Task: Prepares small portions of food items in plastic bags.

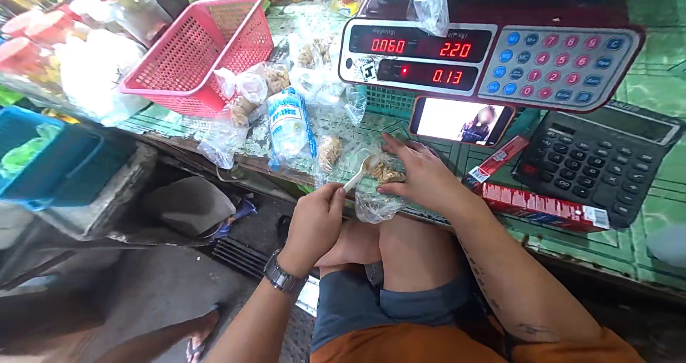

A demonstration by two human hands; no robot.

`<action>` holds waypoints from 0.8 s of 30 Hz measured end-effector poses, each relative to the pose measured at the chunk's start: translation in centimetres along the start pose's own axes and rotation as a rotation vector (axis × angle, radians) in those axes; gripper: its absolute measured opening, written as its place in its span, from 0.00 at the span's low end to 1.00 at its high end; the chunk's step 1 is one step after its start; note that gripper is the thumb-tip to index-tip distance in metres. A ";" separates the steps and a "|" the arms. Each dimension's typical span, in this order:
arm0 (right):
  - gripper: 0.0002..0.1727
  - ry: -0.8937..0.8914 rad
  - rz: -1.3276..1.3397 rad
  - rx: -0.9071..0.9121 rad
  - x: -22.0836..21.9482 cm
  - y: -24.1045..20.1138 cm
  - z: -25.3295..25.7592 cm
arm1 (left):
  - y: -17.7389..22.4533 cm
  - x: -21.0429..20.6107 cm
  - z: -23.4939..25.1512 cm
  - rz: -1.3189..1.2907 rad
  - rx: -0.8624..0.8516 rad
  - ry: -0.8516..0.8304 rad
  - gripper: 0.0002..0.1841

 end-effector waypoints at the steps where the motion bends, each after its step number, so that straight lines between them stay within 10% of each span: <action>1: 0.59 -0.011 -0.005 -0.003 0.0 0.0 0.0 | 0.1 0.3 -0.2 0.026 -0.017 -0.002 0.15; 8: 0.57 -0.054 -0.010 -0.010 0.0 -0.1 -0.1 | 0.6 2.8 -1.4 0.047 -0.066 0.024 0.14; 16: 0.59 -0.034 -0.026 0.002 0.1 -0.1 -0.4 | -0.6 0.0 0.6 0.422 -0.558 0.099 0.14; 24: 0.61 -0.086 -0.046 -0.014 0.4 -0.3 -0.4 | 0.2 1.0 -0.5 0.042 -0.184 -0.042 0.15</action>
Point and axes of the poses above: each hand's wrist, its own z-axis towards the middle knuckle, its own x-axis out of the back of the hand, y = z × x, the point moved 2 cm from there along z, towards the middle knuckle, and after that the axes turned 6 degrees about -z, right-handed, at the moved point
